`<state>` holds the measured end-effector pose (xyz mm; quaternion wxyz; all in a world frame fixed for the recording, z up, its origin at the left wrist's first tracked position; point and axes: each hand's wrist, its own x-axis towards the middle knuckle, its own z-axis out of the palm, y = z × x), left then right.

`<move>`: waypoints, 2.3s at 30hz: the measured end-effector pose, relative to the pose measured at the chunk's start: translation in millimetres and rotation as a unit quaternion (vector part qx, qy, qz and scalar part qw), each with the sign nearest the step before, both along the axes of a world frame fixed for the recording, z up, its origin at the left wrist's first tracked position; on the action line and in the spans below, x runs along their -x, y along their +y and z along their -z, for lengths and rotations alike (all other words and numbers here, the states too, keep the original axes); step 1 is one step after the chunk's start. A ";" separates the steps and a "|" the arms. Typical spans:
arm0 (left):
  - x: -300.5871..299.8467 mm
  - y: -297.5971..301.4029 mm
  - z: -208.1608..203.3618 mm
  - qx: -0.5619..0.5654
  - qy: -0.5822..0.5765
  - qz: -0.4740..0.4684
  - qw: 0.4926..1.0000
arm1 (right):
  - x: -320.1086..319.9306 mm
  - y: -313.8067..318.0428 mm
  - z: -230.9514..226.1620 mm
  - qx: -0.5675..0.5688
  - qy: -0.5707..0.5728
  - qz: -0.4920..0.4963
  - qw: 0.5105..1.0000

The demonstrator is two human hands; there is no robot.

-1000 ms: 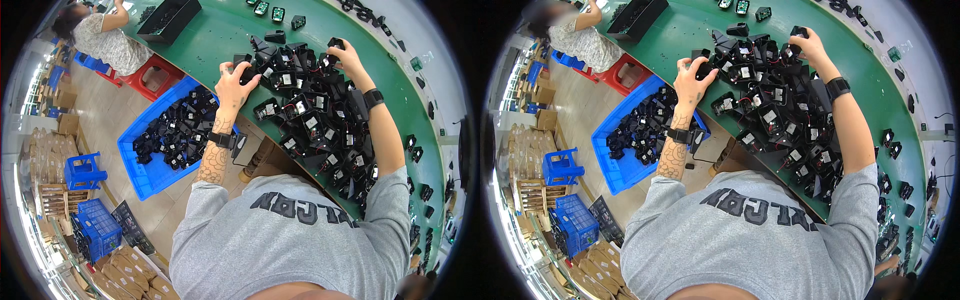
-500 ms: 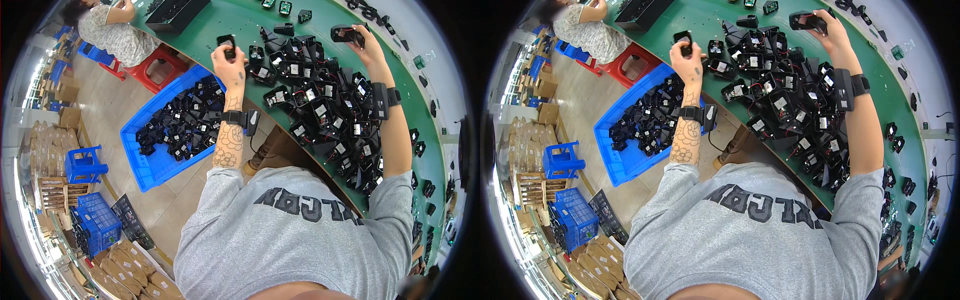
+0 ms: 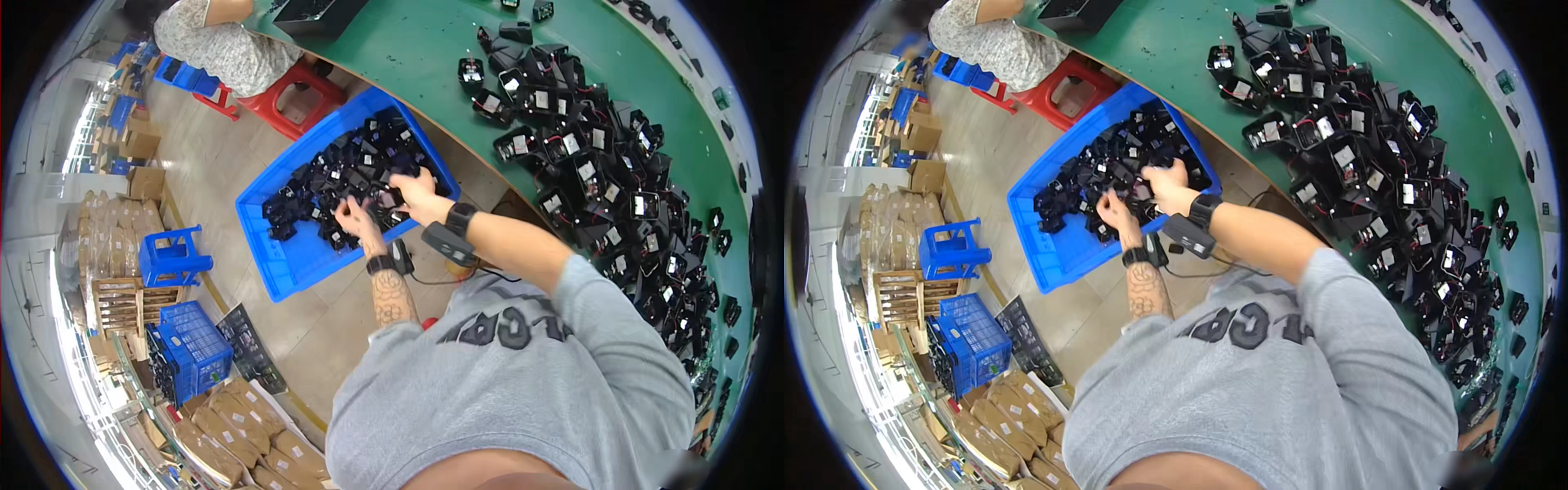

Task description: The worker is assembling electronic circuit boards and components into black plastic casings at a factory assembly line station.

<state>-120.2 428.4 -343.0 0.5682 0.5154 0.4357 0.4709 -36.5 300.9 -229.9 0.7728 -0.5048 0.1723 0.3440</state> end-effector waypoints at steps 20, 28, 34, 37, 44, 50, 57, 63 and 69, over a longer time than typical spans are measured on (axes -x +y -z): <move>-163.0 -107.7 -263.8 -0.347 0.185 0.452 0.801 | -179.9 -123.5 -296.8 0.369 -0.637 -0.332 0.590; -274.7 -162.7 -278.8 -0.429 0.380 0.531 0.624 | -340.0 -225.7 -162.9 0.560 -0.460 -0.345 0.596; -274.9 -165.4 -265.7 -0.445 0.359 0.542 0.615 | -319.5 -214.2 -171.1 0.594 -0.402 -0.381 0.584; -274.5 -178.3 -259.2 -0.469 0.325 0.519 0.636 | -318.0 -229.5 -174.6 0.571 -0.381 -0.382 0.619; -284.3 -167.7 -249.9 -0.468 0.231 0.554 0.649 | -301.2 -236.3 -190.3 0.324 -0.369 -0.452 0.745; -297.8 -170.1 -233.8 -0.482 0.104 0.591 0.638 | -294.2 -255.4 -178.1 0.354 -0.501 -0.377 0.694; -303.3 -163.2 -226.8 -0.455 0.149 0.586 0.653 | -311.5 -244.2 -147.9 0.389 -0.506 -0.302 0.708; -329.1 -176.7 -216.4 -0.484 0.148 0.548 0.665 | -319.2 -236.4 -154.5 0.357 -0.502 -0.276 0.738; -325.6 -159.5 -219.1 -0.443 0.063 0.575 0.685 | -312.3 -223.3 -160.9 0.392 -0.551 -0.263 0.688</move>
